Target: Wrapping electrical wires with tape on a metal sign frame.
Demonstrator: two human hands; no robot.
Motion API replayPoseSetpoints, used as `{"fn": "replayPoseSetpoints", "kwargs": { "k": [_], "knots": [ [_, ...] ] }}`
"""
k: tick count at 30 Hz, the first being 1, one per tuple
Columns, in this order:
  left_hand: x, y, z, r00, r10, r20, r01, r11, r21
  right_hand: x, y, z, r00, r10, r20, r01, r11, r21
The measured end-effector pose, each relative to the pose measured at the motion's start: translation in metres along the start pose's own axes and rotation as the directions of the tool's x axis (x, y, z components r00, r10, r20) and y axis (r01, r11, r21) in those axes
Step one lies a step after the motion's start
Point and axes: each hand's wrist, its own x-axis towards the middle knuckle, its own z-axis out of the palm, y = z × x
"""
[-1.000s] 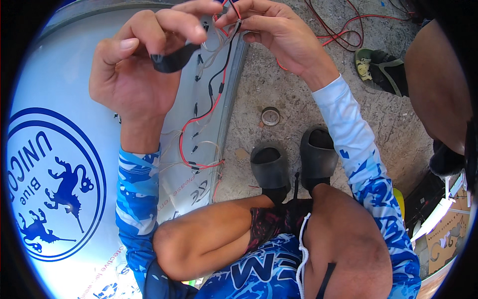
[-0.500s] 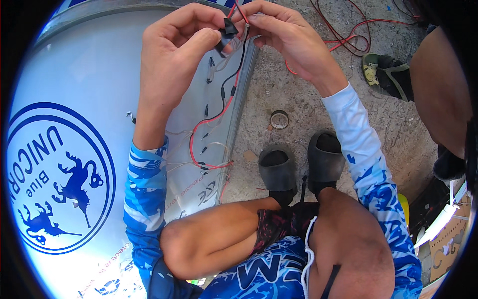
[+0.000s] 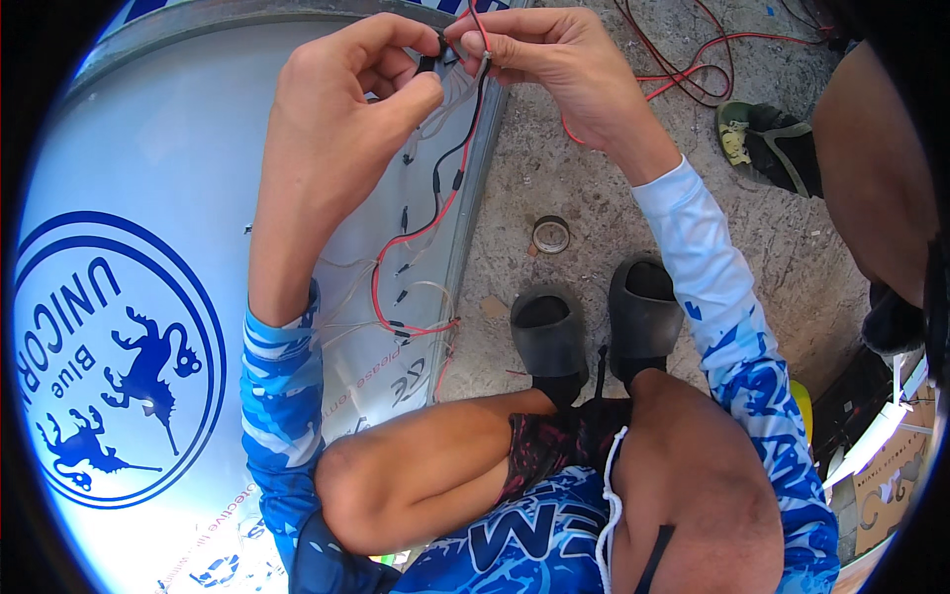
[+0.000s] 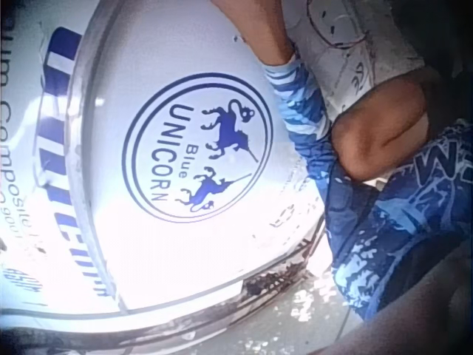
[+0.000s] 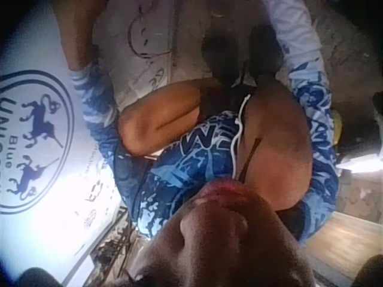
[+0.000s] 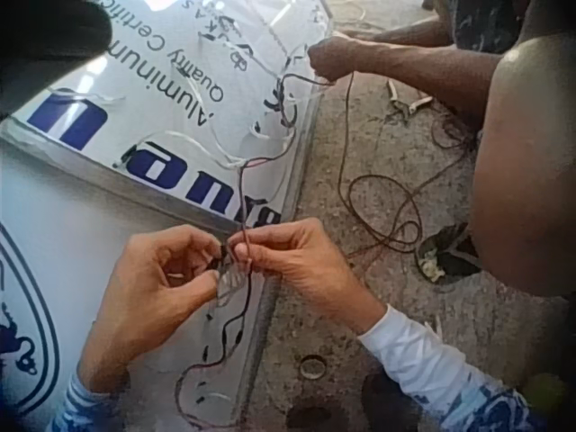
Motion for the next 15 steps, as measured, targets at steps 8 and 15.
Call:
{"fn": "replayPoseSetpoints", "kwargs": {
  "k": [8, 15],
  "knots": [
    [-0.003, 0.011, 0.008, 0.998, 0.045, -0.041, -0.038, 0.986, 0.162, 0.002, -0.010, 0.004, 0.997, -0.081, -0.022, 0.071, 0.957, -0.280],
    [0.004, 0.063, -0.005, 0.967, -0.219, 0.129, 0.241, 0.951, -0.195, -0.003, -0.024, -0.001, 0.991, -0.133, 0.019, 0.129, 0.900, -0.417]
  ]
}}
